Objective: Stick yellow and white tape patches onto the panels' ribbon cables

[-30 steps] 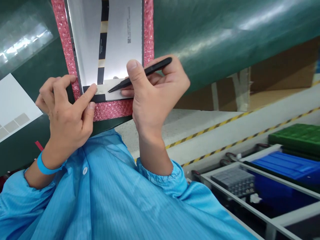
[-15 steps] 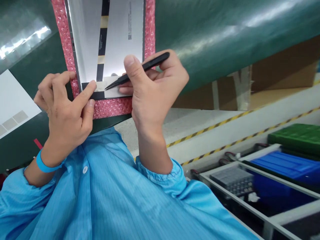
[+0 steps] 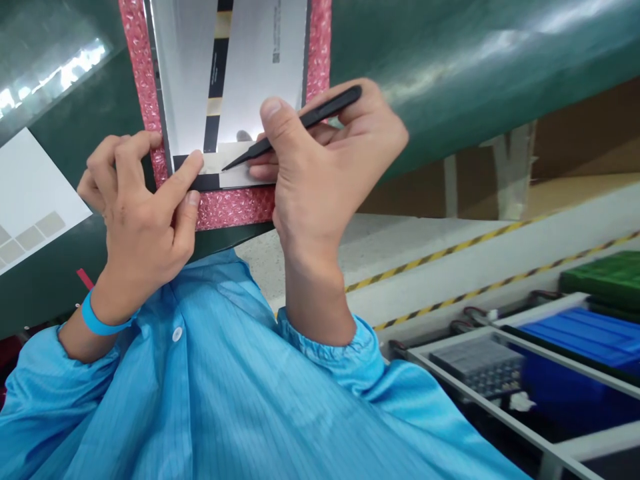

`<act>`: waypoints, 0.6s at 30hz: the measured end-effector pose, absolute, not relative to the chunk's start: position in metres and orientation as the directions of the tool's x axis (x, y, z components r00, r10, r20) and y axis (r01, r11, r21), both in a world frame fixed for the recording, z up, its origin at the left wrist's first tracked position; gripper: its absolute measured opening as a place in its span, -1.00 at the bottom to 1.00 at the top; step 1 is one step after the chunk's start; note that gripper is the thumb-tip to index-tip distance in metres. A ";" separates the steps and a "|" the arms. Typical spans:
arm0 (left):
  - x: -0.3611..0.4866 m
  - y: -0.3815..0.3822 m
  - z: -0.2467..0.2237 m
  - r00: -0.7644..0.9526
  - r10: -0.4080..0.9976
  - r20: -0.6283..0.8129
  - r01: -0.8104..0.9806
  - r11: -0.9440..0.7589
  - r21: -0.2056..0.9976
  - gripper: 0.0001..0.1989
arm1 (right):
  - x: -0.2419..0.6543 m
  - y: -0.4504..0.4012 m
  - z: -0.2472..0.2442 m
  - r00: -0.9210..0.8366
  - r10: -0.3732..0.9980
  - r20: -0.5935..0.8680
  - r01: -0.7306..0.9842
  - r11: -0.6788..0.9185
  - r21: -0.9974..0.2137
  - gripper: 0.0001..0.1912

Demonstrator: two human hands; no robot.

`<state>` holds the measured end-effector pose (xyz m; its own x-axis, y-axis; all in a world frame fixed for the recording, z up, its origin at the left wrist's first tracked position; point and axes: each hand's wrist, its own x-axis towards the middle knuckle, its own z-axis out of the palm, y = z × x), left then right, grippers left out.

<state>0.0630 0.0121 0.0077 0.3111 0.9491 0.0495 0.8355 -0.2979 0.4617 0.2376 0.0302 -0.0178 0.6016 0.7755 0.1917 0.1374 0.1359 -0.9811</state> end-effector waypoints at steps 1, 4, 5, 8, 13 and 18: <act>0.063 0.012 0.008 0.311 0.949 0.053 0.839 -0.301 0.454 -0.58 | 0.236 0.031 -0.016 0.608 0.770 0.193 0.136 0.138 -0.981 -0.71; 0.064 0.012 0.008 0.315 0.947 0.060 0.846 -0.309 0.434 -0.59 | 0.234 0.033 -0.014 0.613 0.767 0.188 0.128 0.138 -0.982 -0.71; 0.064 0.012 0.008 0.318 0.947 0.057 0.847 -0.310 0.432 -0.59 | 0.233 0.034 -0.014 0.616 0.768 0.175 0.109 0.138 -0.984 -0.70; 0.064 0.013 0.008 0.318 0.947 0.038 0.837 -0.299 0.457 -0.59 | 0.233 0.038 -0.014 0.656 0.743 0.135 0.038 0.146 -0.989 -0.65; 0.064 0.012 0.011 0.326 0.945 -0.003 0.826 -0.283 0.487 -0.58 | 0.230 0.040 -0.008 0.658 0.748 0.093 0.052 0.078 -0.996 -0.66; 0.064 0.012 0.015 0.316 0.946 -0.067 0.817 -0.236 0.526 -0.56 | 0.229 0.041 -0.002 0.662 0.746 0.070 0.036 0.061 -0.997 -0.59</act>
